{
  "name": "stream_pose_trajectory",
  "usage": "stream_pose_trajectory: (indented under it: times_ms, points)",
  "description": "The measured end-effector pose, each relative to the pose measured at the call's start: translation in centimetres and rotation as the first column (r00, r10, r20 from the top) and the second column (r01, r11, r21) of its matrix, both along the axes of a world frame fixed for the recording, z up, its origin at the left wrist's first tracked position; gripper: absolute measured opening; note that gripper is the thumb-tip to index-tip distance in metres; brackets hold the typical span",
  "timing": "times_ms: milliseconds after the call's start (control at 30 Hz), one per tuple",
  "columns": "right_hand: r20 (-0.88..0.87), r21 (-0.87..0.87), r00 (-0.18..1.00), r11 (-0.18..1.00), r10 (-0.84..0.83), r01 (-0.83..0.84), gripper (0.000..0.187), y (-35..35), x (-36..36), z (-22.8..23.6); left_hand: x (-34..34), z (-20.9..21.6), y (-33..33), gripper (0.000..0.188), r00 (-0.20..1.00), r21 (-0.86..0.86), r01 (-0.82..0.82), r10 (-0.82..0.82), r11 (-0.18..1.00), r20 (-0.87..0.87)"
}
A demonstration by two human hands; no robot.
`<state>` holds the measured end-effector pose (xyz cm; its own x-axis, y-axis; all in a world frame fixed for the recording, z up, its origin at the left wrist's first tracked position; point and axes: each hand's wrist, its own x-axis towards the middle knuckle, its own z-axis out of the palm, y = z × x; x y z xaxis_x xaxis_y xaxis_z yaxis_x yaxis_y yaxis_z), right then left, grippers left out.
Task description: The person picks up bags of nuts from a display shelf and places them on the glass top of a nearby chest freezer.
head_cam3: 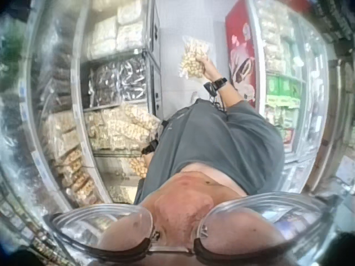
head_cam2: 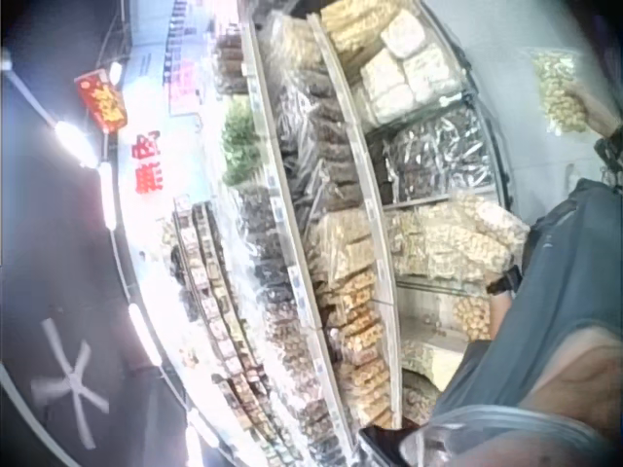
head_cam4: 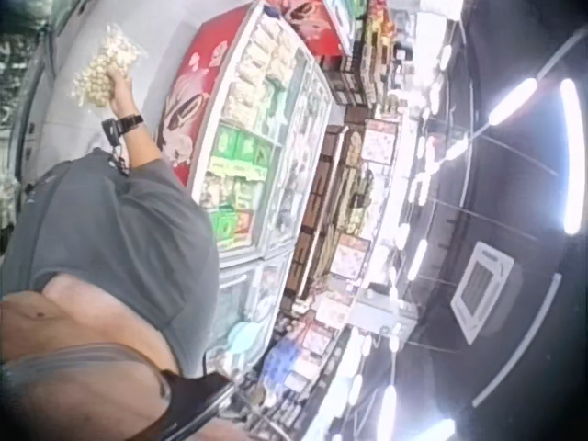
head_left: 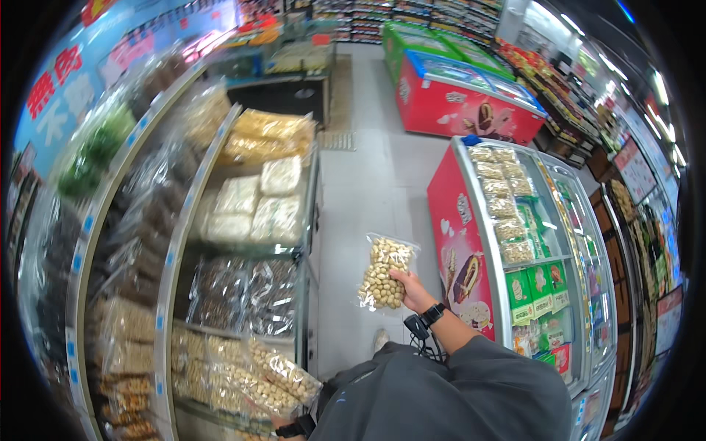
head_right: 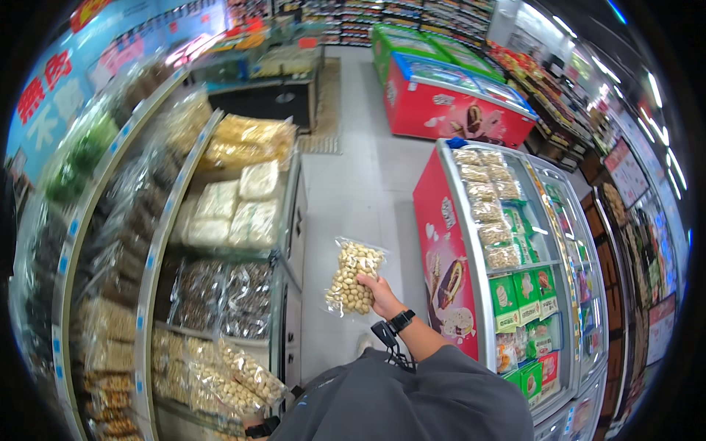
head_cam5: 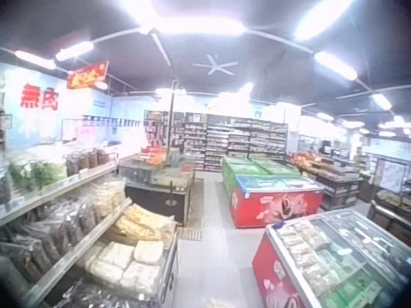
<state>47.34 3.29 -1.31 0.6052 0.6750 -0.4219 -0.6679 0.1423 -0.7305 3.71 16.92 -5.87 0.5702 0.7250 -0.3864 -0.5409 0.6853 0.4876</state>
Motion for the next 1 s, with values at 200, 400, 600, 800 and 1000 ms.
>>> stream_pose_trajectory:
  times_ms: [200,400,600,800,1000]
  points:
    - [-0.019,0.036,0.951,0.95,-0.309,0.309,0.035,-11.6,11.0,-0.8,11.7,-0.1,-0.5,0.082,0.988,0.04,0.154,-0.155,0.987,0.012]
    - [0.049,0.074,0.853,0.853,-0.52,0.516,0.038,-21.8,16.8,1.0,24.1,0.3,-1.8,0.083,0.949,0.069,0.312,-0.315,0.948,0.03]
    - [-0.107,0.138,0.77,0.758,-0.629,0.638,0.038,-29.2,18.2,1.2,34.0,0.8,-3.4,0.084,0.871,0.097,0.482,-0.488,0.871,0.051]
    - [-0.002,0.08,0.689,0.687,-0.725,0.723,0.04,-34.1,16.6,0.6,40.7,1.8,-3.8,0.085,0.793,0.113,0.599,-0.607,0.792,0.052]
    - [-0.081,0.015,0.578,0.579,-0.812,0.815,0.032,-37.4,15.1,-1.3,45.9,2.0,-3.1,0.086,0.723,0.141,0.676,-0.688,0.723,0.062]
